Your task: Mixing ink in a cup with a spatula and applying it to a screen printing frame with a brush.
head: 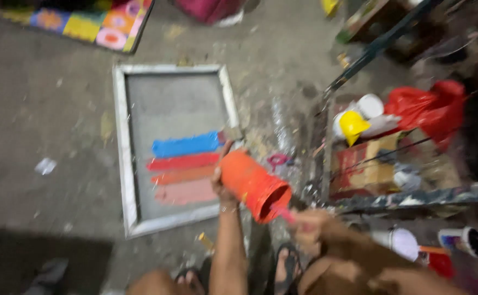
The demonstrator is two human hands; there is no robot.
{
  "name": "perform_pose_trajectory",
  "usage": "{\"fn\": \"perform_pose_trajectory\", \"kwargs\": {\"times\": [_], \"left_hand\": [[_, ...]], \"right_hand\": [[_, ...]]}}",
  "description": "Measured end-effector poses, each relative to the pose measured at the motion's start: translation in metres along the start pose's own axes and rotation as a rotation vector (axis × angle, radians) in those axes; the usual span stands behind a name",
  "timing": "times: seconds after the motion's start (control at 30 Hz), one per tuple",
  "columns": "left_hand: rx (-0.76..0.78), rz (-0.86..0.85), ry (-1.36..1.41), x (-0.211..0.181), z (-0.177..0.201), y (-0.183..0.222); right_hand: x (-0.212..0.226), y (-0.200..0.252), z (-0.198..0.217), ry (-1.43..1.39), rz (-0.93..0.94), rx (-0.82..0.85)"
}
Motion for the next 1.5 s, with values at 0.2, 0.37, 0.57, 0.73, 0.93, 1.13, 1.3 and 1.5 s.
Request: {"fn": "perform_pose_trajectory", "kwargs": {"times": [0.2, 0.37, 0.57, 0.73, 0.93, 1.13, 1.3, 1.5], "left_hand": [[-0.093, -0.083, 0.065, 0.007, -0.024, 0.009], [-0.228, -0.042, 0.078, 0.022, -0.025, 0.014], [-0.181, 0.123, 0.318, 0.037, -0.008, 0.019], [-0.241, 0.17, 0.278, 0.066, 0.063, 0.011], [-0.315, 0.08, 0.164, 0.06, 0.024, 0.019], [-0.37, 0.121, 0.172, 0.075, 0.052, 0.016], [-0.354, 0.167, 0.307, 0.073, 0.049, 0.018], [-0.4, 0.246, 0.214, 0.073, 0.064, 0.025]], "right_hand": [[0.062, 0.023, 0.022, 0.549, 0.197, -0.244], [0.108, 0.069, -0.036, 1.353, 0.416, -0.355], [0.101, 0.051, -0.06, 1.493, 1.551, -0.59], [0.077, 0.034, -0.085, 0.483, 1.455, 0.007], [0.052, 0.005, -0.093, 0.055, 1.376, 0.239], [0.083, 0.009, -0.093, -0.006, 1.684, 0.283], [0.075, -0.013, -0.106, 0.373, 1.665, 0.245], [0.081, -0.017, -0.114, 0.316, 1.42, 0.375]]}}
Point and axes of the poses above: each hand's wrist, its own y-axis away from the middle knuckle, its own z-axis out of the back of the hand, x = y × z, the point moved 1 cm from there along -y, towards the middle knuckle, and after that the axes turned 5 degrees about -x, right-handed, at the moved point
